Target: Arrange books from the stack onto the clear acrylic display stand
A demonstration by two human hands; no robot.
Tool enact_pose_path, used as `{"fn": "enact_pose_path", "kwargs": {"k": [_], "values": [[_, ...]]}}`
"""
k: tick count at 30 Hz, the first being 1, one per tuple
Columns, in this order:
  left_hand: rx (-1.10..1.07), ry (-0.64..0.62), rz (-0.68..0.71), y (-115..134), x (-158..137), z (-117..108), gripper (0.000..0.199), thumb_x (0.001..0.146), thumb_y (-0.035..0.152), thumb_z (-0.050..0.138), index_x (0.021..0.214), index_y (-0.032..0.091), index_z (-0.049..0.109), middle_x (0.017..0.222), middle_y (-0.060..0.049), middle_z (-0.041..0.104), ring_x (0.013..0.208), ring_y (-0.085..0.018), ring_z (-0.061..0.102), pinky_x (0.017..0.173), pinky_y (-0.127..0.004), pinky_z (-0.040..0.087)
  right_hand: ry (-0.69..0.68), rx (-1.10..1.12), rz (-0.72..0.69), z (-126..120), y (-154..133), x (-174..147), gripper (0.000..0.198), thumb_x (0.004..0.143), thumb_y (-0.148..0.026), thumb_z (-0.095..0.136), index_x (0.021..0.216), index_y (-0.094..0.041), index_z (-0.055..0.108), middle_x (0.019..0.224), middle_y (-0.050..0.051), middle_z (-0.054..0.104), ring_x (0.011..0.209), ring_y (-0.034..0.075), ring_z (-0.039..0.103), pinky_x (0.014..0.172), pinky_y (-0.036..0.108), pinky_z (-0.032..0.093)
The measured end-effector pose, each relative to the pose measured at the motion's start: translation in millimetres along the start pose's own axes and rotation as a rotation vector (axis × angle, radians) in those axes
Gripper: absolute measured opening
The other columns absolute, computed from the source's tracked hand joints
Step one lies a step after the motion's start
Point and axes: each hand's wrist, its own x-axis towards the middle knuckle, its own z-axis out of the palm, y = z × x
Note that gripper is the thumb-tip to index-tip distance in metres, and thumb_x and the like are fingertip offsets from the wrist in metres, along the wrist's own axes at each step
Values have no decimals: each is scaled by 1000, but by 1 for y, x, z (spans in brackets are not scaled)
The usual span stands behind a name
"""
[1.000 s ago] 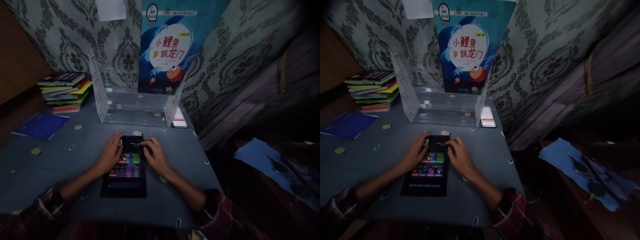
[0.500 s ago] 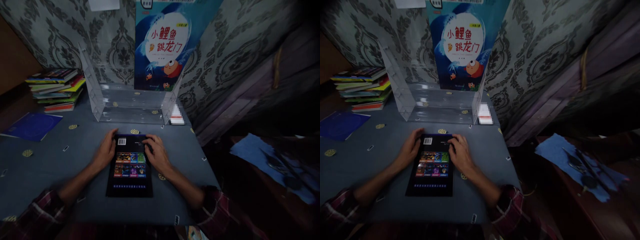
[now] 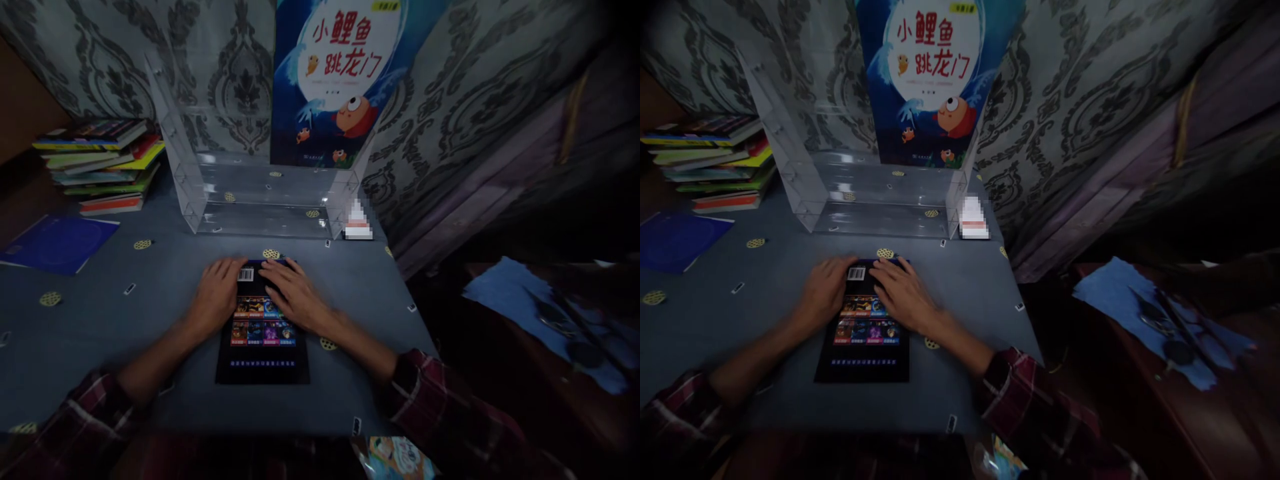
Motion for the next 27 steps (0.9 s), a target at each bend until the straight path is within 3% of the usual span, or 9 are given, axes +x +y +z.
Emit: {"fn": "enact_pose_path", "kwargs": {"k": [7,14,27], "values": [[64,-38,25,2,2,-4,48,91,7,39,132,20,60,122,-11,65,113,-29,55,98,-47,47,35,61,11,5,11,-5,38,100,-19,51,137,-21,60,145,11,63,141,24,53,124,55,33],[105,-34,50,5,2,-7,46,91,6,39,128,17,64,126,-13,63,111,-30,55,96,-49,48,224,22,148,-4,19,-12,31,97,-13,48,120,-20,68,126,10,74,125,26,66,111,52,48],[146,-30,71,7,3,-10,45,91,5,40,127,16,64,124,-14,63,110,-29,57,94,-47,48,218,63,159,-6,21,-11,29,96,-14,50,115,-21,70,124,10,75,124,26,67,108,52,48]]}}
